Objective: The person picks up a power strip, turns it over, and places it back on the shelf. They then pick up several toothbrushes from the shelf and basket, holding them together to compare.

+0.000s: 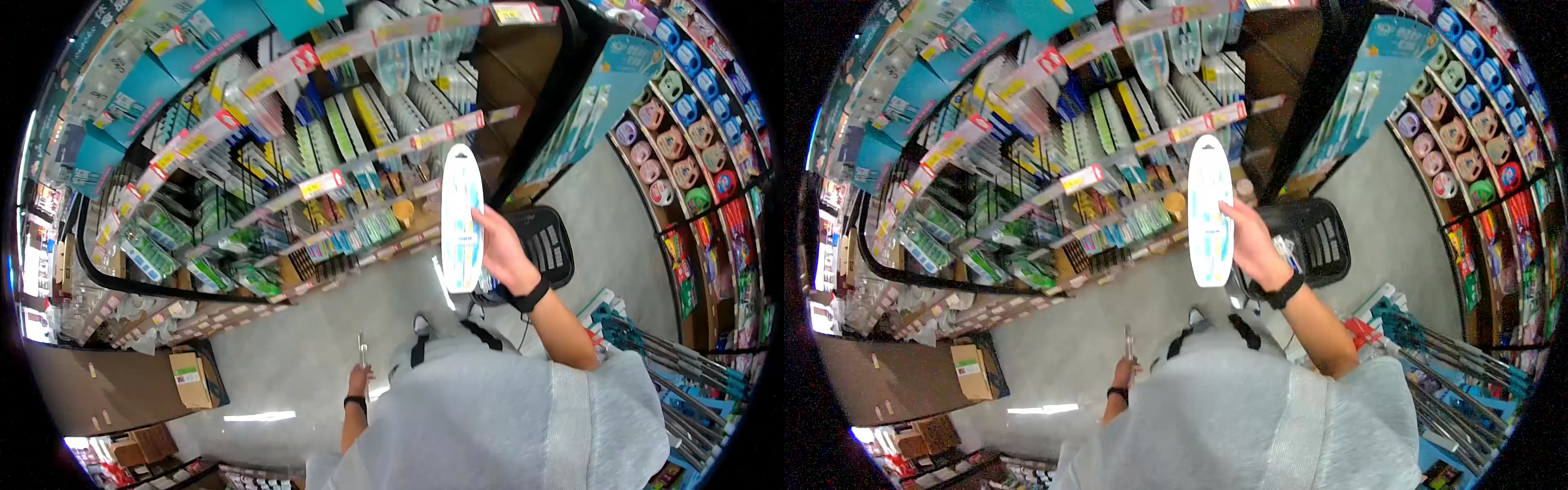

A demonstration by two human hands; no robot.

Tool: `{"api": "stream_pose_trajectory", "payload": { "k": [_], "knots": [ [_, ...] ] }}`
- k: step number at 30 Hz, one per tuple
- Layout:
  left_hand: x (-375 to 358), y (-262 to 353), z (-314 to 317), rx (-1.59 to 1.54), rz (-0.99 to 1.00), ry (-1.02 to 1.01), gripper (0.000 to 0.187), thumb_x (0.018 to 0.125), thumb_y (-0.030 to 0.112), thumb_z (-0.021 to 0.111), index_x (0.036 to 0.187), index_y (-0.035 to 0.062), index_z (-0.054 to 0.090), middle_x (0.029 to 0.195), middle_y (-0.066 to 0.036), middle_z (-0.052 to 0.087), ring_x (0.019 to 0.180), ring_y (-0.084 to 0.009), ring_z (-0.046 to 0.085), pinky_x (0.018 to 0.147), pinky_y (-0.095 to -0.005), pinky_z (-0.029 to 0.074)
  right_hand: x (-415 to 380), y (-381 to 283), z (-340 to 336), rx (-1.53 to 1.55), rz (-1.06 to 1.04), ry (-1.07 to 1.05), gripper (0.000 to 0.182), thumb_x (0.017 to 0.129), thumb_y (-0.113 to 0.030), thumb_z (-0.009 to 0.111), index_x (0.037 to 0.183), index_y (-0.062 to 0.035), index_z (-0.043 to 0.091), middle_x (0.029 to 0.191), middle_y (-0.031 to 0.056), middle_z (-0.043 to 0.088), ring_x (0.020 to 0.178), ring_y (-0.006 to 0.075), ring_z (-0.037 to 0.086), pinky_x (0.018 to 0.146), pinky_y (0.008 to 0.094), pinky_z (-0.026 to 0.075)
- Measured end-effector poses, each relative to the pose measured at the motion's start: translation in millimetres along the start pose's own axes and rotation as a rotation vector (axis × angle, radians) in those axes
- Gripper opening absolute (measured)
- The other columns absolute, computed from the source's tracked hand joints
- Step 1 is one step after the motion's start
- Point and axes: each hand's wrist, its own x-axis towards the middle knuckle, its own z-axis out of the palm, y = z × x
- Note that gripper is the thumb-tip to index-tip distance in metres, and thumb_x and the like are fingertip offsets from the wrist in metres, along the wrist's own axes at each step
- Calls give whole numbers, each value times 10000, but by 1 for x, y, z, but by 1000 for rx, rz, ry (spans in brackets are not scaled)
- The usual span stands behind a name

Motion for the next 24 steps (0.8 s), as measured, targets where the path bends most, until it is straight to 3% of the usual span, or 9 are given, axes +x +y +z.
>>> {"api": "stream_pose_trajectory", "payload": {
  "k": [1, 3, 6, 9, 12, 15, 21, 24],
  "knots": [
    [10, -7, -7, -146, 71, -19, 204, 805, 196, 554, 923, 34, 516, 767, -81, 572, 610, -173, 572, 563, -289, 426, 5, 5, 4, -24, -33, 14, 294, 918, -152, 449, 1174, -8, 472, 1052, 64, 593, 937, 155, 585, 823, 300, 471],
    [-7, 20, -10, -56, -29, 74, 170, 807, 146, 529, 925, 25, 520, 742, -88, 567, 611, -172, 575, 548, -291, 453, -1, 9, 20, -58, -75, 74, 290, 912, -141, 455, 1165, -2, 477, 1039, 58, 598, 920, 142, 586, 808, 286, 471],
    [15, 22, -13, -54, 133, 54, 181, 808, 124, 515, 947, 9, 523, 711, -82, 557, 590, -168, 566, 529, -283, 458, -4, 13, 9, -85, 2, 57, 288, 911, -150, 458, 1164, -18, 497, 1045, 50, 603, 925, 132, 584, 821, 272, 456],
    [-3, 114, 19, -58, 61, -23, 210, 807, 131, 533, 975, 5, 531, 717, -64, 563, 613, -152, 554, 588, -268, 449, 6, 13, 10, -92, 26, 59, 267, 907, -153, 471, 1129, -14, 521, 1022, 46, 613, 904, 123, 592, 804, 260, 462],
    [21, 171, 44, 83, 227, -121, 228, 822, 166, 551, 988, 10, 536, 774, -55, 583, 694, -132, 552, 660, -255, 436, 25, 7, 11, -124, 1, 72, 252, 900, -170, 494, 1090, -11, 542, 975, 34, 625, 856, 108, 600, 770, 245, 470],
    [-13, 265, 82, 170, 402, -168, 260, 839, 215, 564, 1005, 16, 539, 825, -45, 593, 768, -111, 544, 714, -261, 432, 56, -9, 12, -186, -58, 32, 258, 902, -182, 495, 1084, -4, 540, 969, 38, 622, 844, 103, 596, 765, 241, 466],
    [-28, 373, 140, -10, 556, -273, 300, 850, 265, 570, 1048, 41, 542, 883, -45, 595, 788, -99, 543, 721, -256, 429, 122, -57, 27, -275, -186, -4, 241, 910, -200, 496, 1021, 6, 557, 875, 16, 614, 744, 57, 569, 663, 215, 456],
    [-38, 415, 157, 286, 577, -193, 294, 847, 270, 576, 1053, 63, 547, 876, -41, 595, 778, -94, 535, 720, -250, 427, 155, -79, 33, -327, -215, -8, 231, 907, -202, 504, 986, 7, 565, 849, 5, 605, 727, 48, 554, 650, 209, 447]
  ]
}}
